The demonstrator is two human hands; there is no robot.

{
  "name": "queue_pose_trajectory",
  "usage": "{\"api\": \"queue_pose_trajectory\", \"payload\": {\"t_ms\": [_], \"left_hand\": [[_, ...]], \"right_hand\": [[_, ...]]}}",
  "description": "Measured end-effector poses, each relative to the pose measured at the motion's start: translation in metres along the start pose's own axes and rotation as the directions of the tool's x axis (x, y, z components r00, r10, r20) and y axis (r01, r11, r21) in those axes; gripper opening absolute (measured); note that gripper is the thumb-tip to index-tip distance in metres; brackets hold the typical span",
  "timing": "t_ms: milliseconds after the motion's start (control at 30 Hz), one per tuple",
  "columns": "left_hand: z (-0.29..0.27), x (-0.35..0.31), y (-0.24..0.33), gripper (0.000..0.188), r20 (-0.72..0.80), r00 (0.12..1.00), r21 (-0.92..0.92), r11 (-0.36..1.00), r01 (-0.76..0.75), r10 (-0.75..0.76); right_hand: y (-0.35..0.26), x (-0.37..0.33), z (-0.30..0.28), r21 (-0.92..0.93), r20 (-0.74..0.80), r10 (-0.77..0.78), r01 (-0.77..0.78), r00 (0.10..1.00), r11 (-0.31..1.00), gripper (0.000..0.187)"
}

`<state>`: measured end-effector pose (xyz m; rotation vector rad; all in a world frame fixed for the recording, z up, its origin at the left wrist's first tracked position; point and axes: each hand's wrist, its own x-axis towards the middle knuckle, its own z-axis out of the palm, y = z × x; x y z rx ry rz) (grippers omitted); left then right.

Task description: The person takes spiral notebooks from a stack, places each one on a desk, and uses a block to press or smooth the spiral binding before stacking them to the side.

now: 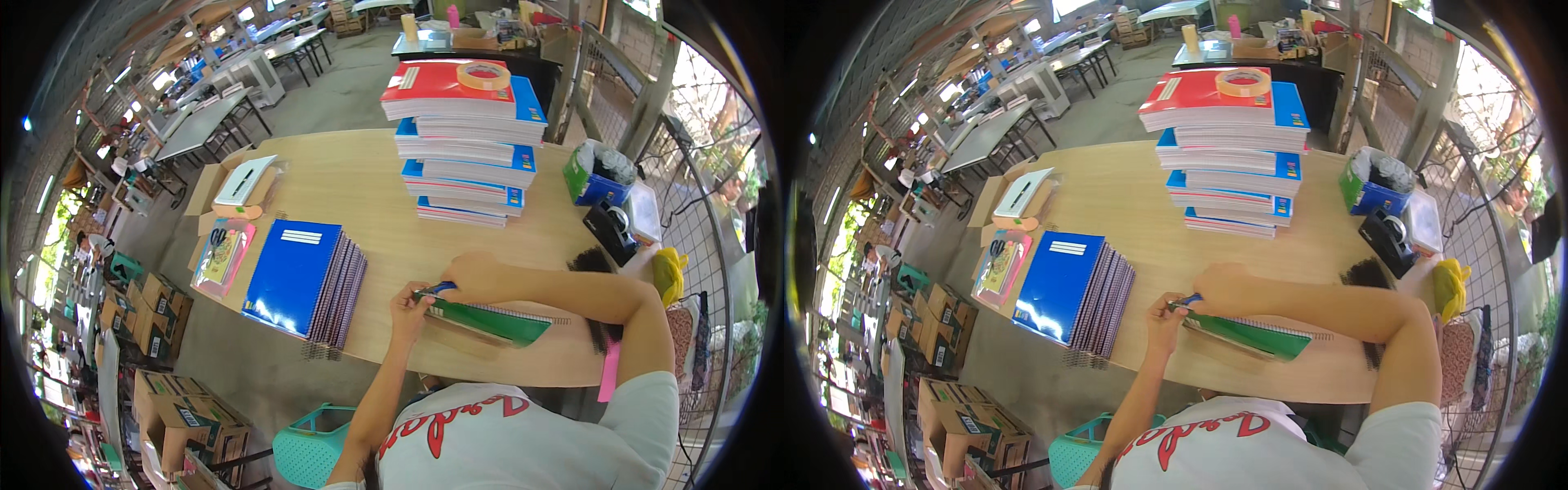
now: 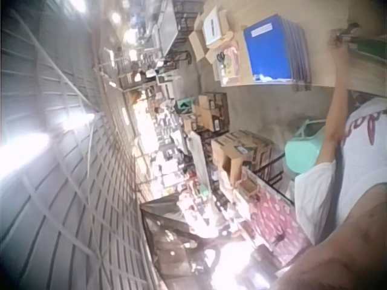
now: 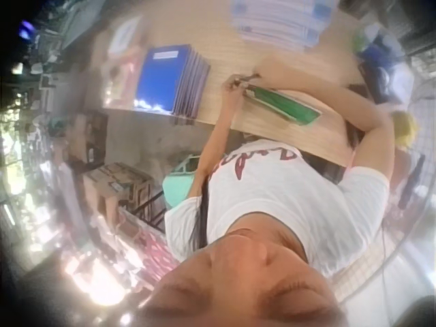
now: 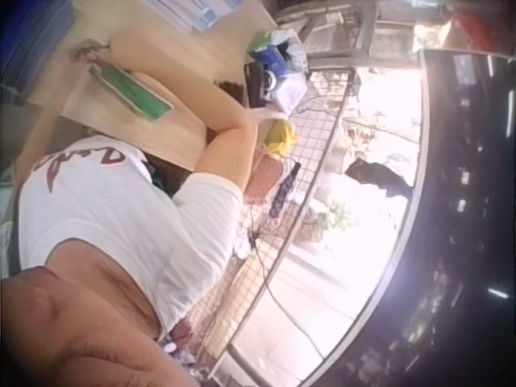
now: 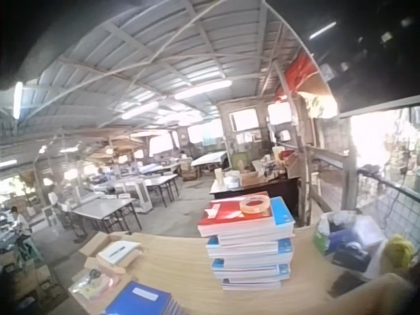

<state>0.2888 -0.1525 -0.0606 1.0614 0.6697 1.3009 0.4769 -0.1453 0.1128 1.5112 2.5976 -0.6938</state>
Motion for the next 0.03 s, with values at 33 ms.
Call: {"api": "queue_pose_trajectory", "payload": {"t_ms": [33], "left_hand": [[0.0001, -0.0008, 0.0011, 0.026, 0.011, 1.000, 0.034, 0.999, 0.016, -0.016]], "right_hand": [[0.0071, -0.0006, 0.0065, 0.049, -0.046, 0.015, -0.012, 0.999, 0.999, 0.046]]}}
